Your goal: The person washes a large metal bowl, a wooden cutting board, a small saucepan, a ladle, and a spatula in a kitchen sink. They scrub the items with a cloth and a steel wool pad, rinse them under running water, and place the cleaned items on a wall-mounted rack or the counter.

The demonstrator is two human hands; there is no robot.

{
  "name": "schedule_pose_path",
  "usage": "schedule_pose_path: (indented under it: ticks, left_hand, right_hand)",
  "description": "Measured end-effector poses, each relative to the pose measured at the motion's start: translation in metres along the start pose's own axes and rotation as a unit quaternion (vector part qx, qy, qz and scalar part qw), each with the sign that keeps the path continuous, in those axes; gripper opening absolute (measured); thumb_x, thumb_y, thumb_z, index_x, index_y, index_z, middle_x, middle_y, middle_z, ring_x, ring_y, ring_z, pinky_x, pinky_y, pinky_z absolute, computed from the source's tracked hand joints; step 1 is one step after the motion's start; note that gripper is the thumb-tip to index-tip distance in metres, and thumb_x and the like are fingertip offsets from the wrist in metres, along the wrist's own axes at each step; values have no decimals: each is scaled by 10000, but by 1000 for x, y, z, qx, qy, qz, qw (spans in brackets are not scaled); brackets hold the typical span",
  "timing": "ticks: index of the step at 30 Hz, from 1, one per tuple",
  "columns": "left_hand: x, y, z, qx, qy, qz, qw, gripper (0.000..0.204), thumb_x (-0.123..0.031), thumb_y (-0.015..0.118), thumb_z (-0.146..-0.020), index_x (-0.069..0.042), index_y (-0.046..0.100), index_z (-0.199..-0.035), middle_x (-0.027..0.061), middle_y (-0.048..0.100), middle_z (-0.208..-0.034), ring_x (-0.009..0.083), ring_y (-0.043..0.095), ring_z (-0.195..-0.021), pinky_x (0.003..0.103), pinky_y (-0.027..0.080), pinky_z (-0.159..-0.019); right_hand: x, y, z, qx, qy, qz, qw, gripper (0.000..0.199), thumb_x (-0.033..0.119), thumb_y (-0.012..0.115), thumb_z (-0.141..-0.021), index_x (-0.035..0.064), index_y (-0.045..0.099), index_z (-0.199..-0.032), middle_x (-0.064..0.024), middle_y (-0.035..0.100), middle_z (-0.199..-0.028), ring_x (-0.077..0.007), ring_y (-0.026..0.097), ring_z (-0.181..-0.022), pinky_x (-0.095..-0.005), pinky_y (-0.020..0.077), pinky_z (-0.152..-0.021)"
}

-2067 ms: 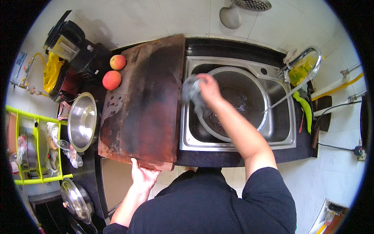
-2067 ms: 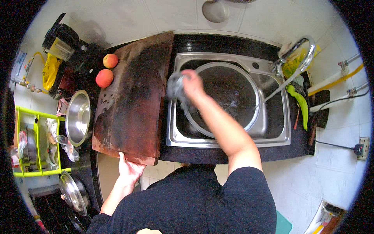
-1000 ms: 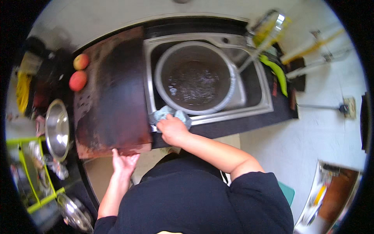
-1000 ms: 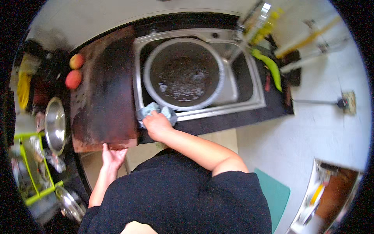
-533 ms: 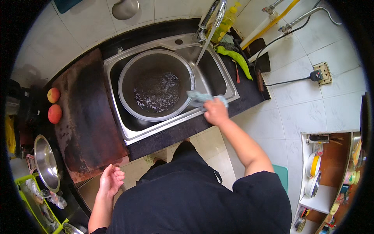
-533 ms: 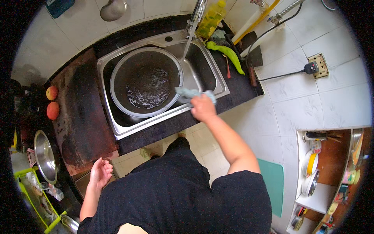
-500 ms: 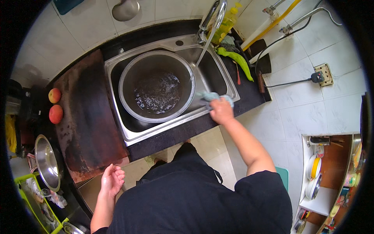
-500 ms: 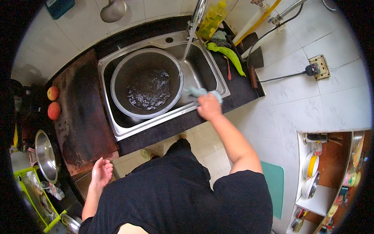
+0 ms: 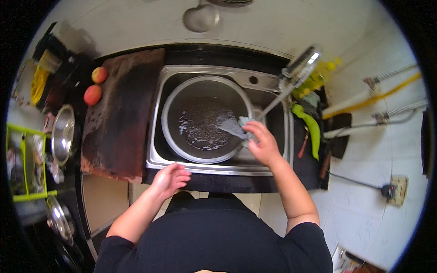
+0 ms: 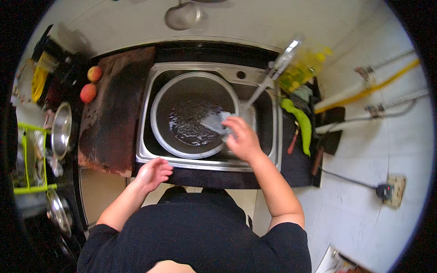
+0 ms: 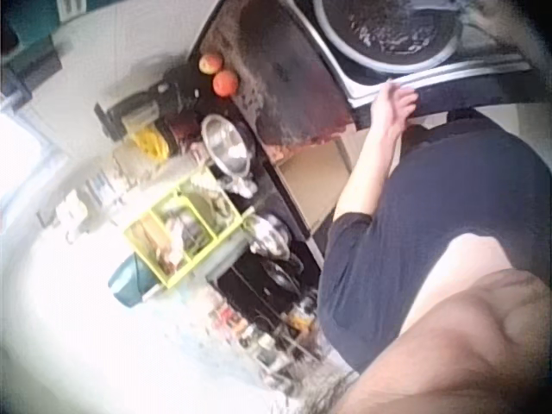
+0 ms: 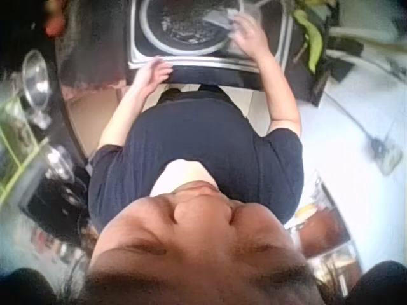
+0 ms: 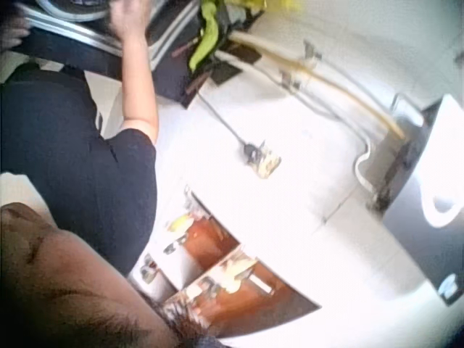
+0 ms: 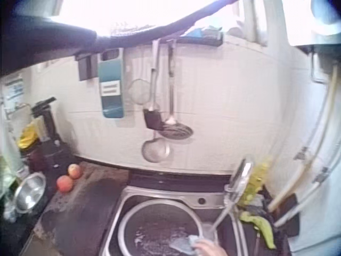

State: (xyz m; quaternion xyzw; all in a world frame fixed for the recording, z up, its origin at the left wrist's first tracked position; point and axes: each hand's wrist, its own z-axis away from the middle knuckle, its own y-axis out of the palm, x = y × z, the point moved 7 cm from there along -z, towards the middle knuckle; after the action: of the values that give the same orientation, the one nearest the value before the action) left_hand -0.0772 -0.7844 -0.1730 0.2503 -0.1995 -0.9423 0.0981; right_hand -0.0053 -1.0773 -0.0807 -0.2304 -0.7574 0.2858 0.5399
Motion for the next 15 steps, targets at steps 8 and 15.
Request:
schedule_pose_path:
  ticks: [8, 15]
  left_hand:
    - [-6, 16, -55, -4, 22, 81, 996, 234, -248, 390, -907, -50, 507, -950, 130, 611, -947, 224, 597, -851, 329, 485, -732]
    - [-50, -3, -117, -42, 83, 130, 987, 332, -220, 453, -881, 7, 447, -1124, 173, 503, -1127, 281, 501, -1041, 410, 427, -881]
  right_hand:
    - [-80, 145, -62, 218, 52, -34, 974, 402, 214, 551, -763, 101, 555, -1149, -142, 438, -1292, -314, 413, -1185, -373, 346, -987]
    - [-93, 253, -44, 330, 64, 224, 915, 575, 271, 604, -762, 226, 383, -1292, -190, 332, -1324, -382, 308, -1230, -440, 332, -982]
